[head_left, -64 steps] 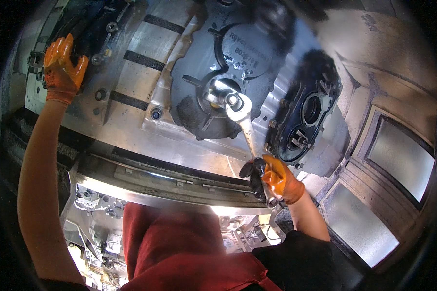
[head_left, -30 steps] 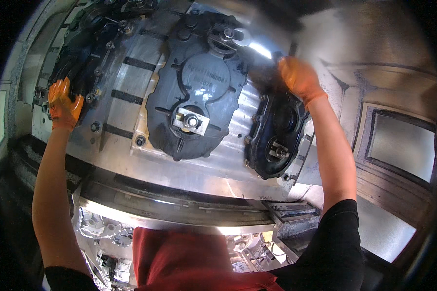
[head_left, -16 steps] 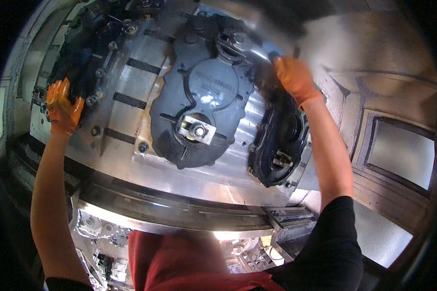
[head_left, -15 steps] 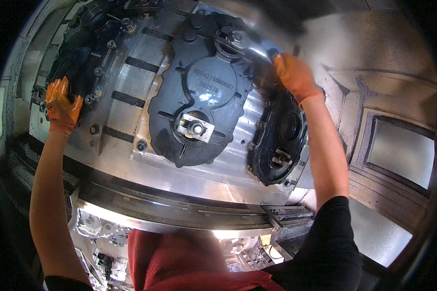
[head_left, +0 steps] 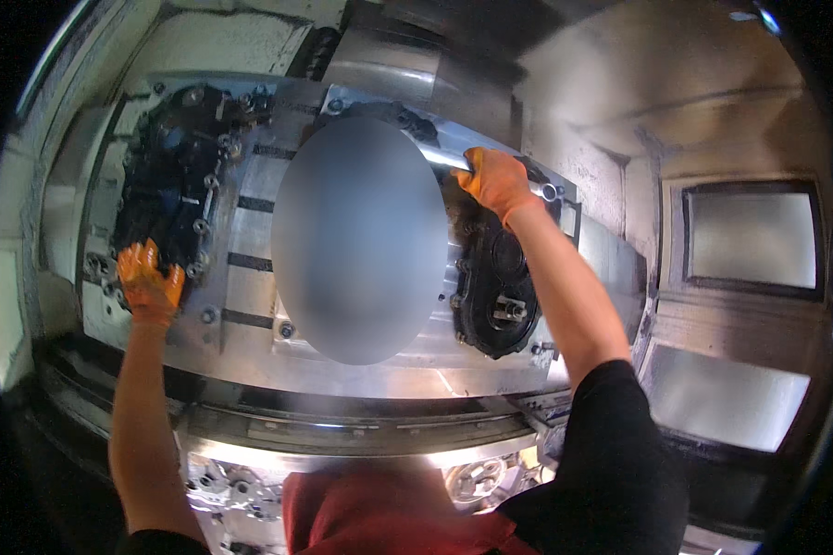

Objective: The person uses a wrench to tighten bolts on several black metal covers mounted inside a CNC machine, then uses a control panel and closes the machine doors.

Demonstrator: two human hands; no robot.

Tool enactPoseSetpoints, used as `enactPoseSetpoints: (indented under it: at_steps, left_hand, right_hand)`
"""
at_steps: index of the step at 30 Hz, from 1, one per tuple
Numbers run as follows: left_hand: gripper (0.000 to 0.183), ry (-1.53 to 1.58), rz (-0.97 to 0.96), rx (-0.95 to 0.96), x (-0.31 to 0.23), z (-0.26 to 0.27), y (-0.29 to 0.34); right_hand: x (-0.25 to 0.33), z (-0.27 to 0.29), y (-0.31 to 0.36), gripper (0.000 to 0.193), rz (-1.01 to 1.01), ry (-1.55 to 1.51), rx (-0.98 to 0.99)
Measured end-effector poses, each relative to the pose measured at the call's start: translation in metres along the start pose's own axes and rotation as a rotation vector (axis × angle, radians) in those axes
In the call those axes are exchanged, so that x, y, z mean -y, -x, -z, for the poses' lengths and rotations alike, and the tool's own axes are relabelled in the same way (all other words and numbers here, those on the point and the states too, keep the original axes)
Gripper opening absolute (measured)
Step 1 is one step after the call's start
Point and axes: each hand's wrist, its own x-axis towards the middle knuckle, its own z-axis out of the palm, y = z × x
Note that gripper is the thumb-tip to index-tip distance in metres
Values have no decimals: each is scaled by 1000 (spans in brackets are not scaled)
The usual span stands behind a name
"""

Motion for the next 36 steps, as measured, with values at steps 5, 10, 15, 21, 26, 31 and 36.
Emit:
enactPoseSetpoints:
  at_steps: [5,10,15,21,26,31,36]
  left_hand:
    - [63,-2,-42,3,-18,31,-14]
    - [59,180,89,124,-30,46,-24]
    - [62,244,602,-95,3,53,-11]
    - [48,59,698,185,82,37,7]
    - [46,73,418,197,130,16,20]
    - [58,0,256,221,150,22,8]
    - [68,612,739,247,125,64,10]
  right_hand:
    - [-31,47,41,43,-264,-72,-79]
    - [-5,7,173,26,-160,-370,-159]
    - [86,-52,306,17,-227,-886,45]
    - [144,-42,414,20,-122,-512,261]
    - [158,-33,447,24,-211,-600,254]
    - [148,-20,487,27,-589,-1157,563]
    - [151,-73,605,35,-828,-1415,377]
